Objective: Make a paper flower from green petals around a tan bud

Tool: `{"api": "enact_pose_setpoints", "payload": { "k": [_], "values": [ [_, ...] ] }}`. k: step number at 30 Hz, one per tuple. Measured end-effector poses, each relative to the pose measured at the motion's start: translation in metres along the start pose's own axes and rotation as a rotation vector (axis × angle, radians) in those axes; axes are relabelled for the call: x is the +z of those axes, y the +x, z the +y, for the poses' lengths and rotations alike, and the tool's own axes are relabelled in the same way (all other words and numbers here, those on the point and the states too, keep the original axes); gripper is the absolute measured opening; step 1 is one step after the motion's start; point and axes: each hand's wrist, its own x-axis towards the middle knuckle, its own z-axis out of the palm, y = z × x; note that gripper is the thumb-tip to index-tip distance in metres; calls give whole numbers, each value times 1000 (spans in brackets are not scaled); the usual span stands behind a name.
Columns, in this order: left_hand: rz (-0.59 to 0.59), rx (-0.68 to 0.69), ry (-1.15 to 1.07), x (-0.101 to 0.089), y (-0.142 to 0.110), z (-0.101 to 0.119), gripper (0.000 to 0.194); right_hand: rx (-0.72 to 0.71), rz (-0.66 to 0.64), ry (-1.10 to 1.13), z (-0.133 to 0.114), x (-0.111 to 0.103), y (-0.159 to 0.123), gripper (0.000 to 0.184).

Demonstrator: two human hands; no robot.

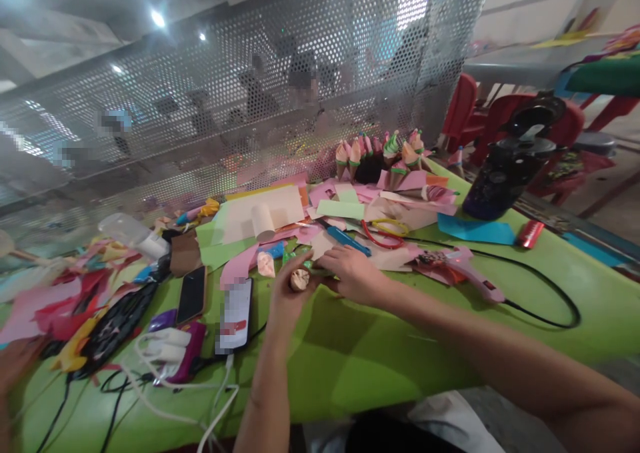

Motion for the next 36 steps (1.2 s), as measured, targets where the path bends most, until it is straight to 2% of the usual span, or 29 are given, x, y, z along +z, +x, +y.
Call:
{"api": "enact_pose_setpoints", "payload": {
  "k": [2,3,7,10,13,15,18,21,28,33,36],
  "values": [
    [-74,-45,39,-1,0,-3,40,-35,-24,-11,1,-4,0,16],
    [-75,-83,42,-1,-1,-5,41,-39,-22,-6,1,-6,0,18],
    [11,-224,-8,3,-2,-6,36,36,-3,59,3,-9,0,30],
    [18,-257,-65,6,-2,-2,28,149,3,124,5,-11,0,33],
    [107,-294,-125,7,0,-2,26,196,51,227,6,-14,2,36],
    [191,-324,-150,6,1,-6,30,161,125,272,6,-17,2,41],
    [277,-362,-149,4,4,-14,34,31,223,234,4,-20,2,45],
    [296,-374,-149,3,5,-19,37,-52,230,127,2,-18,1,41],
    [183,-275,-166,3,1,-12,38,-96,174,100,7,-6,1,40],
    [161,4,-31,5,-1,1,32,-70,122,127,11,0,3,30],
    [110,101,41,5,-2,4,29,-61,113,140,10,1,3,25]
  ]
}}
